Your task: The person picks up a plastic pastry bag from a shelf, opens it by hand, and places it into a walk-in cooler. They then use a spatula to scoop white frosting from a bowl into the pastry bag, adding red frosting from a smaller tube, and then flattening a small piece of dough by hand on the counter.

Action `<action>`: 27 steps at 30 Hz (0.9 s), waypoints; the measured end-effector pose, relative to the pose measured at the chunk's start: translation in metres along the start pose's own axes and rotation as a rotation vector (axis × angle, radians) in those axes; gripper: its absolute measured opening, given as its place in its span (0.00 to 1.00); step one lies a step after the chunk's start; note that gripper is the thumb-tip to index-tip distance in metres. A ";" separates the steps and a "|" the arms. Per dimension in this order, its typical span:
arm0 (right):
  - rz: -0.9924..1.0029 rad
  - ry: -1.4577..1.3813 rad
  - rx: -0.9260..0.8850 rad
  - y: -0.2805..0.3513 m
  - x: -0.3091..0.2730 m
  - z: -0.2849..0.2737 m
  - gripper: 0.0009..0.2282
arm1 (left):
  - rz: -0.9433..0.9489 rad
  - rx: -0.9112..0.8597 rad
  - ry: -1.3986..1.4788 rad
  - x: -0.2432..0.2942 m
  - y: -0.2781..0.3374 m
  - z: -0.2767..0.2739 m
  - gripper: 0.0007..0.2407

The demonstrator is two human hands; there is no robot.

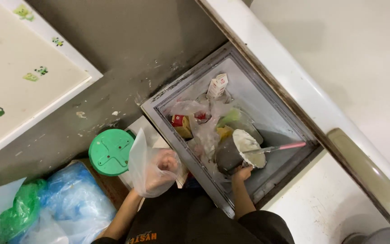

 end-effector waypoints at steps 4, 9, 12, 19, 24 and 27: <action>-0.101 0.094 -0.146 0.007 -0.019 -0.003 0.20 | -0.023 -0.024 0.026 -0.017 -0.003 -0.001 0.33; -0.213 0.030 -0.287 0.017 -0.054 -0.034 0.16 | -0.019 -0.107 -0.026 -0.019 -0.009 0.012 0.34; -0.217 0.002 -0.314 0.034 -0.071 -0.079 0.18 | -0.077 -0.166 0.014 -0.014 -0.009 0.025 0.33; -0.332 -0.145 -0.464 0.128 -0.124 -0.170 0.18 | -0.012 -0.468 0.078 0.014 -0.026 0.056 0.35; -0.304 -0.023 -0.265 0.197 -0.151 -0.229 0.20 | -0.014 -0.496 0.000 0.026 -0.035 0.060 0.38; -0.301 -0.002 -0.174 0.229 -0.155 -0.271 0.22 | -0.021 -0.516 -0.007 0.029 -0.040 0.058 0.37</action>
Point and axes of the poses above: each hand's wrist, its own y-axis away from the middle knuckle, its own z-axis out of the palm, x = y × z, the point moved 10 cm from there along -y, towards the middle knuckle, and after that the axes turned 5 degrees about x, right-handed, at the moved point
